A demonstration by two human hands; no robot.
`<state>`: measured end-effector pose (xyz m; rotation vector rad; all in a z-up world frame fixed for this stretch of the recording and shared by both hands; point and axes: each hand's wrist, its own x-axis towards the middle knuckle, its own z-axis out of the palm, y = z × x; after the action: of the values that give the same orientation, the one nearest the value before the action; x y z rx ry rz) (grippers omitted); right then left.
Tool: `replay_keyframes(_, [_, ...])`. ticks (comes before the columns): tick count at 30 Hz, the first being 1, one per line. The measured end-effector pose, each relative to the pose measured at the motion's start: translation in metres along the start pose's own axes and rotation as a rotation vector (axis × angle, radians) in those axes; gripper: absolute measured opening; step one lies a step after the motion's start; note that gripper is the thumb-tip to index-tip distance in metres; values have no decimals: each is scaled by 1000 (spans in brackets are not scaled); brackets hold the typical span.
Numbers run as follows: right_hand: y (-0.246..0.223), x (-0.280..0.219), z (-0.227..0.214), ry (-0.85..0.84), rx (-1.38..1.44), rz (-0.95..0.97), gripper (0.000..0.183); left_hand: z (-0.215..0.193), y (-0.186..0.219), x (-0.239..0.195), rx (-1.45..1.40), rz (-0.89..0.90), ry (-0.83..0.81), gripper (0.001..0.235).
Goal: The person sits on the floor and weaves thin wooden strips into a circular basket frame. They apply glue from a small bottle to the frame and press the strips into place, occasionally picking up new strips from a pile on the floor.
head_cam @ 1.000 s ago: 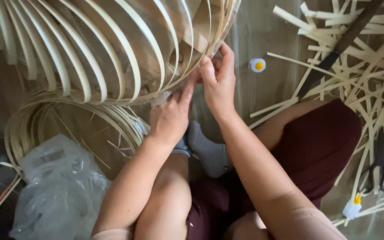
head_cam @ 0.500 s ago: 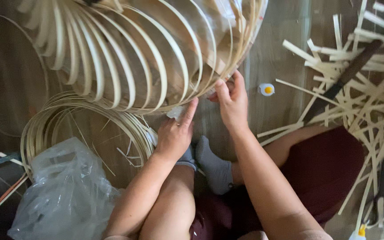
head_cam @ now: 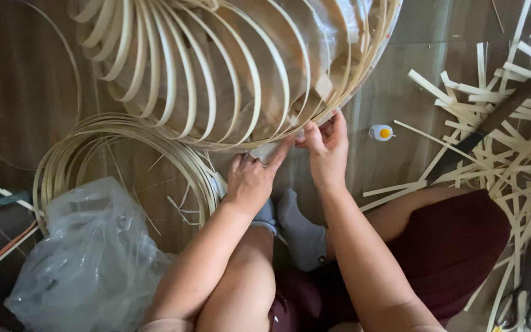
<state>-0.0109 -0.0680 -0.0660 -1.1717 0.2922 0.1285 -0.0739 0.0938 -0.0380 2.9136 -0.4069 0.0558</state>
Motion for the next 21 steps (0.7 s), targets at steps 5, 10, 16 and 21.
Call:
replay_keyframes(5, [-13, -3, 3, 6, 37, 48, 49, -2, 0, -2, 24, 5, 77, 89])
replay_keyframes(10, [-8, -17, 11, -25, -19, 157, 53, -6, -18, -14, -68, 16, 121, 85])
replay_keyframes(16, [17, -22, 31, 50, -132, 93, 38, -7, -29, -20, -83, 13, 232, 81])
replay_keyframes(21, [22, -26, 25, 41, -130, 58, 34, -1, -34, -23, -50, 4, 283, 80])
